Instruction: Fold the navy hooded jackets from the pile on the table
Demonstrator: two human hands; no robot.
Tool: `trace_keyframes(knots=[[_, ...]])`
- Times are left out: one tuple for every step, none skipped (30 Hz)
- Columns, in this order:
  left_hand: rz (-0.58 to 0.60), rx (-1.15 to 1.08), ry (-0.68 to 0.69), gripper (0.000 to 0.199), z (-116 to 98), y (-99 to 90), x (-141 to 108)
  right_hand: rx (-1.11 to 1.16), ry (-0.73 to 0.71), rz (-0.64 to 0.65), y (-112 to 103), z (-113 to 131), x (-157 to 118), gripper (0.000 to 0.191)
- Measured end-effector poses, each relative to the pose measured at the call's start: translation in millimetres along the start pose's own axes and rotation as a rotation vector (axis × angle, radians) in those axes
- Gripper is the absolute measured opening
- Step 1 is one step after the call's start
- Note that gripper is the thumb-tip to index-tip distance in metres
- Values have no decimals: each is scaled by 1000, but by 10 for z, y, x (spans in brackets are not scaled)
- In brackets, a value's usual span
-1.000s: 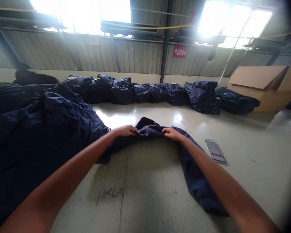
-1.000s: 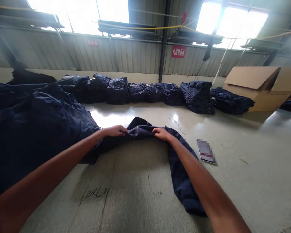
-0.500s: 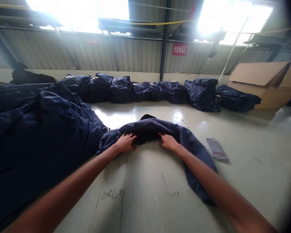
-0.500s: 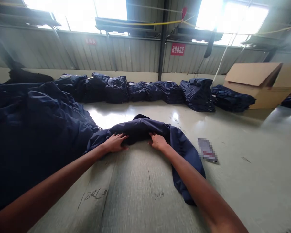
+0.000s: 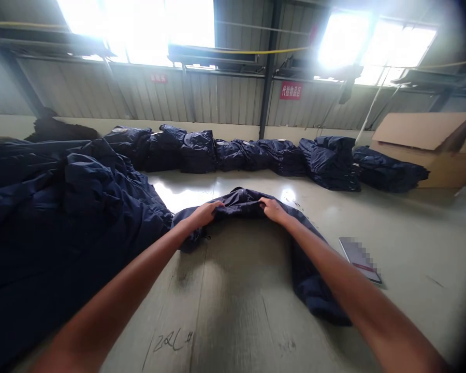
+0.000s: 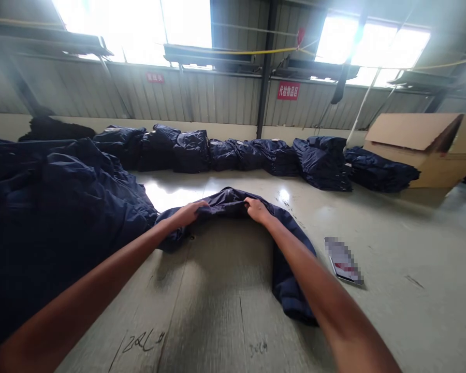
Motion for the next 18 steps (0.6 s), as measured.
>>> trace_keyframes(knots=[[-24, -24, 9, 48, -64, -183, -48, 15, -12, -44, -191, 68, -74, 30], [-47, -47, 17, 46, -143, -381, -133, 37, -29, -82, -385, 159, -187, 32], [-60, -66, 23, 43, -237, -578, -259, 63, -51, -105, -570, 270, -338, 34], [-45, -83, 38, 40, -351, -755, -425, 93, -78, -101, -733, 401, -523, 36], [17, -99, 54, 37, -477, -891, -626, 133, -110, -67, -863, 545, -735, 37], [143, -108, 64, 34, -604, -965, -859, 184, -138, 15, -943, 691, -971, 37], [353, -121, 81, 32, -729, -962, -1130, 248, -156, 141, -968, 827, -1227, 37], [620, -150, 91, 38, -838, -903, -1439, 323, -159, 284, -949, 942, -1502, 37], [875, -197, 91, 50, -921, -830, -1754, 386, -144, 399, -913, 1020, -1779, 37], [1069, -255, 85, 61, -975, -757, -2027, 416, -114, 450, -875, 1048, -2036, 39], [1163, -314, 73, 67, -994, -680, -2211, 398, -67, 435, -837, 1019, -2264, 41], [1135, -362, 61, 66, -973, -592, -2285, 325, 1, 362, -801, 936, -2468, 45], [998, -381, 52, 61, -912, -497, -2261, 207, 91, 261, -766, 814, -2663, 52], [781, -354, 43, 53, -814, -408, -2171, 68, 200, 172, -718, 677, -2863, 61], [533, -286, 30, 47, -695, -326, -2061, -65, 319, 119, -648, 545, -3066, 72], [299, -181, 8, 43, -571, -238, -1962, -172, 432, 104, -554, 430, -3260, 82], [114, -56, -28, 42, -453, -128, -1887, -244, 522, 110, -448, 340, -3432, 87], [-3, 58, -74, 42, -348, 10, -1840, -278, 576, 126, -339, 278, -3567, 88]])
Point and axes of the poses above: each hand's wrist, its own x-axis towards the middle knuckle, its own y-axis out of the palm, z = x × y, the point moved 6 cm from there along x, towards the middle knuckle, and after that the axes turned 14 degrees about -y, right-handed, at the moved point
